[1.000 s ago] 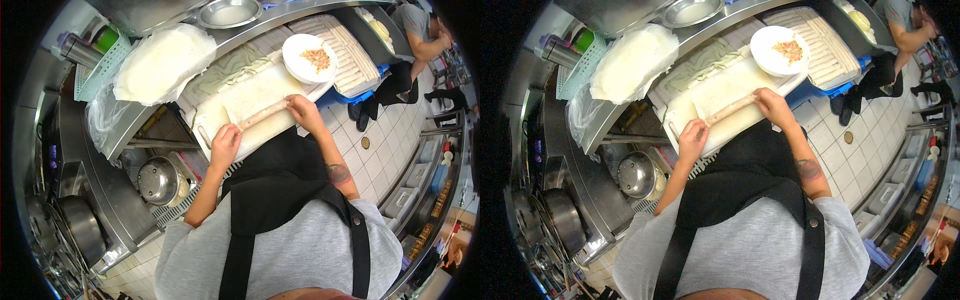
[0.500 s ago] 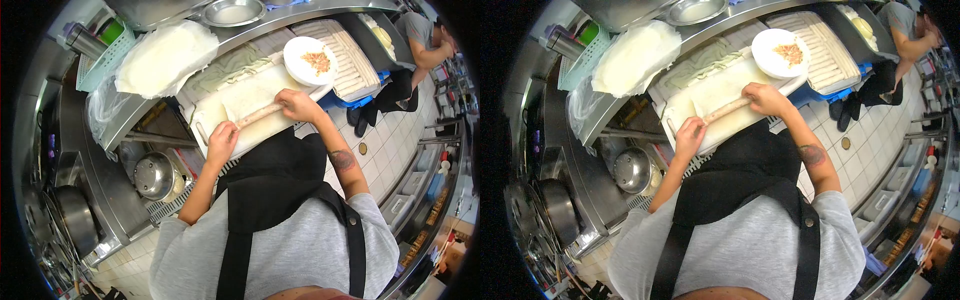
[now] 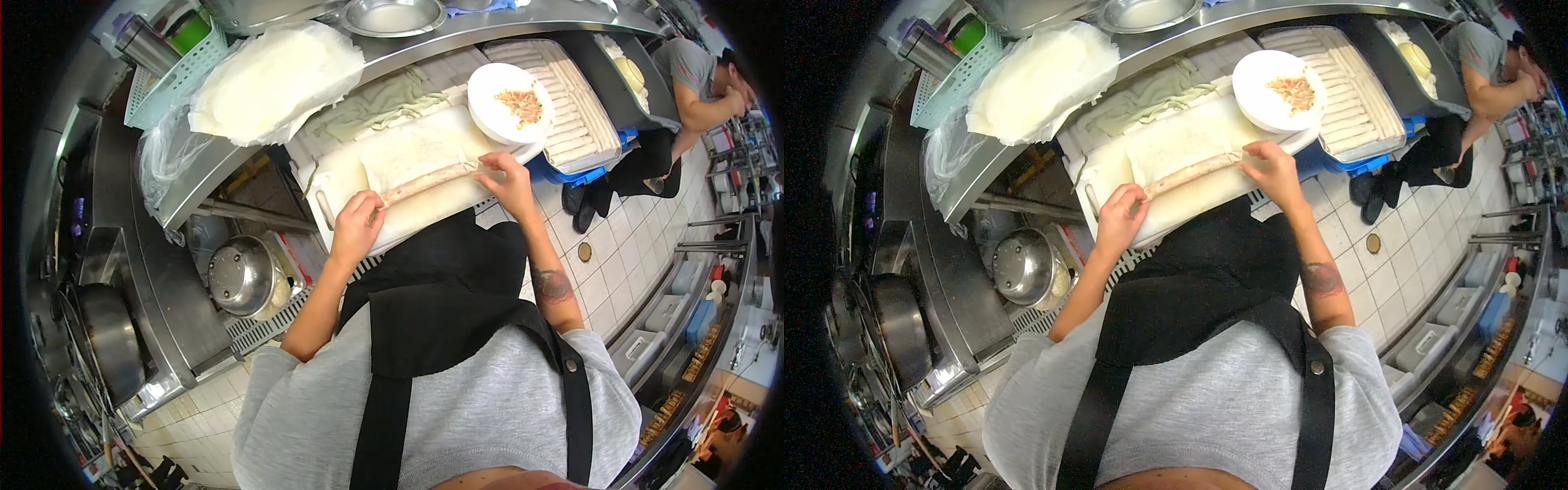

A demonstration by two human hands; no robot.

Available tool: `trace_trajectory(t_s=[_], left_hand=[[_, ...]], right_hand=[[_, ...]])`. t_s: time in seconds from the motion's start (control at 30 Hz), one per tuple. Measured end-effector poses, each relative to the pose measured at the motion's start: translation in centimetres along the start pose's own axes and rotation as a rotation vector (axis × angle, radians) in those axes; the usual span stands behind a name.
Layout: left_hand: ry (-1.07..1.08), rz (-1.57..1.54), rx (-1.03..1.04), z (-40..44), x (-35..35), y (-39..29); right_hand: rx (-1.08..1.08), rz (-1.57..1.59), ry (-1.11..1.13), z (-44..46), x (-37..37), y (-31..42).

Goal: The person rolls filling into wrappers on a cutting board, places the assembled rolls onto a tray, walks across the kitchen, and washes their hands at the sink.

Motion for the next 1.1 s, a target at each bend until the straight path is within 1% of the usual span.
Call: trace_trajectory(t_s=[0.03,0.17,0.3,0.37,0.5,0.57,0.6,0.67,0.7,0.77,0.97,1.07,1.1], left_hand=[[0.007,0.003,-0.001,0.0,0.0,0.0],[0.018,0.002,0.000,0.0,0.0,-0.1],[-0.002,-0.012,0.011,0.1,-0.1,-0.1],[0.030,-0.017,0.006,0.3,0.0,0.0],[0.071,0.011,0.019,0.9,0.0,0.2],[0.064,0.088,0.043,1.5,-0.1,0.3],[0.062,0.127,0.057,1.7,-0.2,0.4],[0.094,0.107,-0.016,2.5,-0.2,1.4],[0.111,0.096,-0.053,2.9,-0.1,2.0],[0.166,0.111,-0.055,3.7,0.1,2.6],[0.324,0.154,-0.141,5.3,0.6,4.5],[0.317,0.142,-0.136,5.6,0.9,5.1],[0.285,0.140,-0.133,5.5,0.7,4.9]], right_hand=[[0.016,-0.003,-0.012,-0.4,0.3,-0.2],[-0.159,-0.058,-0.031,-0.2,1.7,1.7],[-0.254,-0.077,0.053,0.4,1.8,2.0],[-0.325,-0.093,0.107,0.9,1.7,2.1],[-0.302,-0.044,0.274,3.0,2.3,1.4],[-0.264,-0.013,0.331,3.9,2.8,0.4],[-0.287,-0.030,0.341,4.3,2.9,0.5],[-0.331,-0.065,0.357,4.8,3.3,0.5],[-0.289,-0.073,0.355,4.9,3.3,0.5],[-0.204,-0.086,0.354,5.0,3.4,0.4],[-0.307,-0.108,0.273,5.1,3.7,1.1],[-0.509,-0.234,0.176,5.3,3.1,4.3],[-0.489,-0.185,0.226,5.6,3.5,4.5]])
Point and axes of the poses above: each hand's wrist, its own z-axis towards the middle knuckle, its own x-axis out of the palm, y = z × x, the point moved 9 cm from there along z, towards the middle knuckle, and after that the axes turned 7 degrees about -x, right-handed, at the moved point
